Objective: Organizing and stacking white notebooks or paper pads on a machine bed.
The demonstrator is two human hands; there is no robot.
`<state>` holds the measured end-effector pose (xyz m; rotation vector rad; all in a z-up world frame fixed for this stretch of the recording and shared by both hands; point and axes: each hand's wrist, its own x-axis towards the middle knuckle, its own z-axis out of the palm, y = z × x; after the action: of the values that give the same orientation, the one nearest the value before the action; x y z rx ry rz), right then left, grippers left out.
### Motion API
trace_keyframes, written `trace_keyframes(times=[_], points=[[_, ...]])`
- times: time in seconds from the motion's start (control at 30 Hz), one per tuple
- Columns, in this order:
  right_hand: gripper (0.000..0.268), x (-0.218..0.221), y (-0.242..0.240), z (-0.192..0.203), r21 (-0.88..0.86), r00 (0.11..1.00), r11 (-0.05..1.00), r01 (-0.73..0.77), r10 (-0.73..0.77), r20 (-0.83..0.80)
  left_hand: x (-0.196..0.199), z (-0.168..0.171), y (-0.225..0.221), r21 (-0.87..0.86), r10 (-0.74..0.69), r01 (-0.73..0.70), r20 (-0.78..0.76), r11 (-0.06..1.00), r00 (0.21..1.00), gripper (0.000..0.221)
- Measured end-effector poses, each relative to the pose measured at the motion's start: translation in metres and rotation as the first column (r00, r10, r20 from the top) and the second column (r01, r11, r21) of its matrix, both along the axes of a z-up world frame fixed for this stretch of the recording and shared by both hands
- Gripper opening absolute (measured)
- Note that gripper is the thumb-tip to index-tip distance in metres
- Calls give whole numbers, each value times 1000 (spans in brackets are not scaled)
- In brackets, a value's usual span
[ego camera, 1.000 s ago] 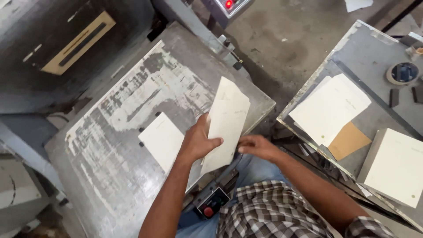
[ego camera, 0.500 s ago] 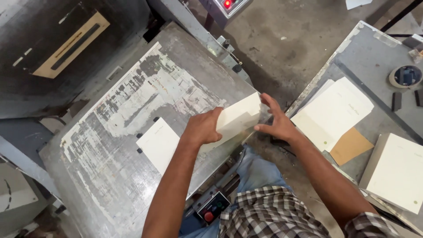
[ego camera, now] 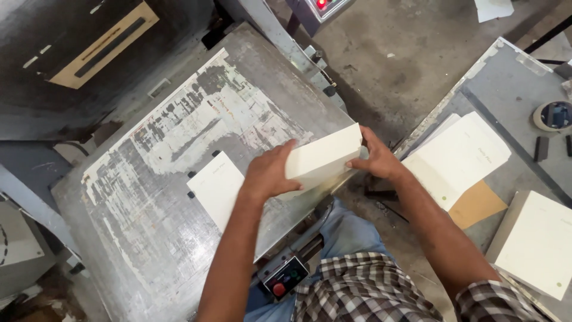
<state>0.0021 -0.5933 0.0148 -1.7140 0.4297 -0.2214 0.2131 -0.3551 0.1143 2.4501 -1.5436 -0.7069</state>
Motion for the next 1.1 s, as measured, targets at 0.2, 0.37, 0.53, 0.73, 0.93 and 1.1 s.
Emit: trace_keyframes(times=[0.2, 0.37, 0.53, 0.73, 0.93, 1.1], points=[[101, 1, -10, -18, 52, 1000, 998, -17, 17, 3, 10, -35, 56, -106, 249, -498, -765, 861, 594, 133], [117, 2, -3, -26, 29, 992, 994, -108, 105, 67, -31, -117, 52, -176, 233, -584, -798, 792, 556, 153], [122, -1, -2, -26, -59, 996, 995, -86, 87, 8, -38, -125, 57, -266, 176, -535, -751, 802, 637, 147], [102, 6, 8, 2, -36, 992, 999, -7, 3, -125, -42, -90, 46, -243, 358, -637, -658, 732, 662, 101], [95, 10, 2, 13, -292, 998, 956, 24, -42, -56, -25, -65, 43, -234, 377, -625, -626, 744, 683, 85], [98, 5, 1, -26, -335, 1000, 942, 22, -20, 9, -24, -121, 48, -188, 316, -592, -700, 783, 640, 101]])
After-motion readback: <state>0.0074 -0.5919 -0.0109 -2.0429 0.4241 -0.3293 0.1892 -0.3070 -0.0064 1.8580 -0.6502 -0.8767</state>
